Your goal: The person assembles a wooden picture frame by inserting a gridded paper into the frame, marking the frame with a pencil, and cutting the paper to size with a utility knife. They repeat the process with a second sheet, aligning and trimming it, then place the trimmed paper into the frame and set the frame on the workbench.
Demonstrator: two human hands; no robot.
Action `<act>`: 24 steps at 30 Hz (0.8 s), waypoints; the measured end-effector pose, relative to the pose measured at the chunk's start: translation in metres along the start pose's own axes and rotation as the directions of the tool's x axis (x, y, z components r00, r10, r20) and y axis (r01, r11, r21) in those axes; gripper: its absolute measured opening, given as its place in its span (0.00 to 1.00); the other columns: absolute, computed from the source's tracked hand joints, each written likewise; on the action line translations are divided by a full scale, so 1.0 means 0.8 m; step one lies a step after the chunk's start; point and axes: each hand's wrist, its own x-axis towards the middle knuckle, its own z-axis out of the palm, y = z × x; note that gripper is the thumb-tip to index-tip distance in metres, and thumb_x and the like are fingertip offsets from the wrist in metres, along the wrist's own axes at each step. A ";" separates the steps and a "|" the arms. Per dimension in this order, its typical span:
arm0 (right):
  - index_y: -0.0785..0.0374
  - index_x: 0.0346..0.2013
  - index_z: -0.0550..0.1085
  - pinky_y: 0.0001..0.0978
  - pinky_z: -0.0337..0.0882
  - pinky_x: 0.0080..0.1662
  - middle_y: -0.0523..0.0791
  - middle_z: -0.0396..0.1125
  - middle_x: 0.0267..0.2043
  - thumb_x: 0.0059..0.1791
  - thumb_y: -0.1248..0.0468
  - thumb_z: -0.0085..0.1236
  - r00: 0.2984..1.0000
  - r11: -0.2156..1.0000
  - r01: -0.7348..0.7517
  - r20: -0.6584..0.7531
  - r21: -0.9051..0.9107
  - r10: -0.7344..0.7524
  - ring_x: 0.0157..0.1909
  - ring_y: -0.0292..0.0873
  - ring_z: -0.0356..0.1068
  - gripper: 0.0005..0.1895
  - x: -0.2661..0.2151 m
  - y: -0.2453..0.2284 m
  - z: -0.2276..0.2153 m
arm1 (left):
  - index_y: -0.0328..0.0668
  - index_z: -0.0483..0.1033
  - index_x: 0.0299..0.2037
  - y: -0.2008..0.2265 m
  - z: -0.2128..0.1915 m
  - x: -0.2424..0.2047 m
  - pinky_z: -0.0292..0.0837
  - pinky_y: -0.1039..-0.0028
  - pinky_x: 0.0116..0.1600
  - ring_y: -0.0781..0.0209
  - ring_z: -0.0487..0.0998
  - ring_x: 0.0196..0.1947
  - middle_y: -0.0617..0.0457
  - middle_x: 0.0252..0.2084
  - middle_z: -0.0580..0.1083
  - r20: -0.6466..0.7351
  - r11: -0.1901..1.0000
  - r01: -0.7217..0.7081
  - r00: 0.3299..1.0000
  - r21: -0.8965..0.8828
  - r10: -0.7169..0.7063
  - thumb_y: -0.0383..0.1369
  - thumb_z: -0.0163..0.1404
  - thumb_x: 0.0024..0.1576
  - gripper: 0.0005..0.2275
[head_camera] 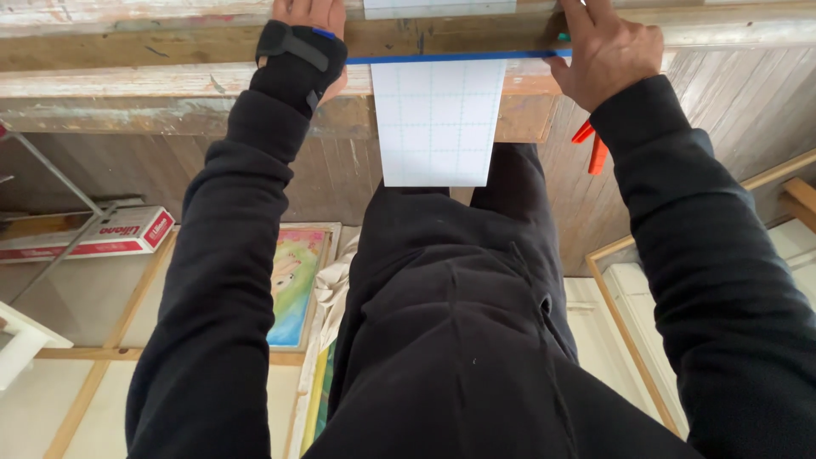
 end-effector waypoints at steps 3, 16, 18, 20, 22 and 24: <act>0.59 0.62 0.72 0.35 0.70 0.27 0.42 0.72 0.46 0.42 0.49 0.76 0.998 1.000 0.002 -0.056 0.005 -0.002 0.28 0.43 0.73 0.38 -0.002 0.000 0.005 | 0.27 0.69 0.59 -0.002 0.004 0.000 0.58 0.48 0.67 0.40 0.64 0.67 0.38 0.65 0.65 -0.017 0.999 -0.002 1.000 0.033 0.003 0.30 0.55 0.49 0.26; 0.58 0.60 0.73 0.34 0.71 0.26 0.41 0.71 0.51 0.43 0.50 0.76 0.998 1.000 -0.031 -0.054 0.004 0.031 0.27 0.44 0.73 0.36 0.010 -0.012 -0.019 | 0.33 0.72 0.48 -0.003 -0.008 0.006 0.63 0.53 0.61 0.44 0.66 0.63 0.42 0.59 0.67 -0.054 1.000 -0.015 0.998 -0.024 0.013 0.28 0.56 0.48 0.17; 0.58 0.60 0.73 0.35 0.70 0.25 0.41 0.71 0.52 0.43 0.50 0.76 0.998 0.999 -0.033 -0.049 0.007 0.034 0.27 0.44 0.73 0.35 0.008 -0.015 -0.018 | 0.33 0.72 0.48 -0.001 -0.011 0.006 0.63 0.54 0.61 0.44 0.66 0.63 0.43 0.58 0.67 -0.048 1.000 -0.013 0.999 -0.015 0.012 0.27 0.56 0.48 0.17; 0.58 0.58 0.71 0.36 0.71 0.28 0.41 0.70 0.51 0.45 0.51 0.76 0.999 0.998 -0.051 -0.008 0.033 0.051 0.29 0.45 0.73 0.33 0.007 -0.014 -0.015 | 0.34 0.72 0.49 0.000 -0.018 0.009 0.63 0.53 0.60 0.44 0.66 0.61 0.42 0.58 0.67 -0.063 1.000 -0.016 0.998 -0.021 0.015 0.29 0.57 0.46 0.19; 0.57 0.60 0.72 0.34 0.71 0.27 0.41 0.70 0.52 0.44 0.51 0.75 0.998 0.999 -0.039 -0.040 -0.007 0.039 0.29 0.44 0.73 0.34 0.009 -0.015 -0.012 | 0.33 0.72 0.49 -0.001 -0.016 0.009 0.63 0.53 0.60 0.43 0.66 0.61 0.42 0.59 0.67 -0.046 0.999 -0.006 0.999 -0.033 0.005 0.29 0.56 0.46 0.19; 0.57 0.61 0.73 0.33 0.71 0.27 0.40 0.70 0.54 0.42 0.50 0.75 0.997 0.999 -0.028 -0.067 -0.047 0.025 0.28 0.43 0.73 0.36 0.007 -0.014 -0.006 | 0.33 0.72 0.50 -0.001 -0.018 0.006 0.62 0.52 0.60 0.43 0.66 0.62 0.42 0.60 0.67 -0.026 0.999 0.004 1.000 -0.049 -0.005 0.28 0.56 0.46 0.19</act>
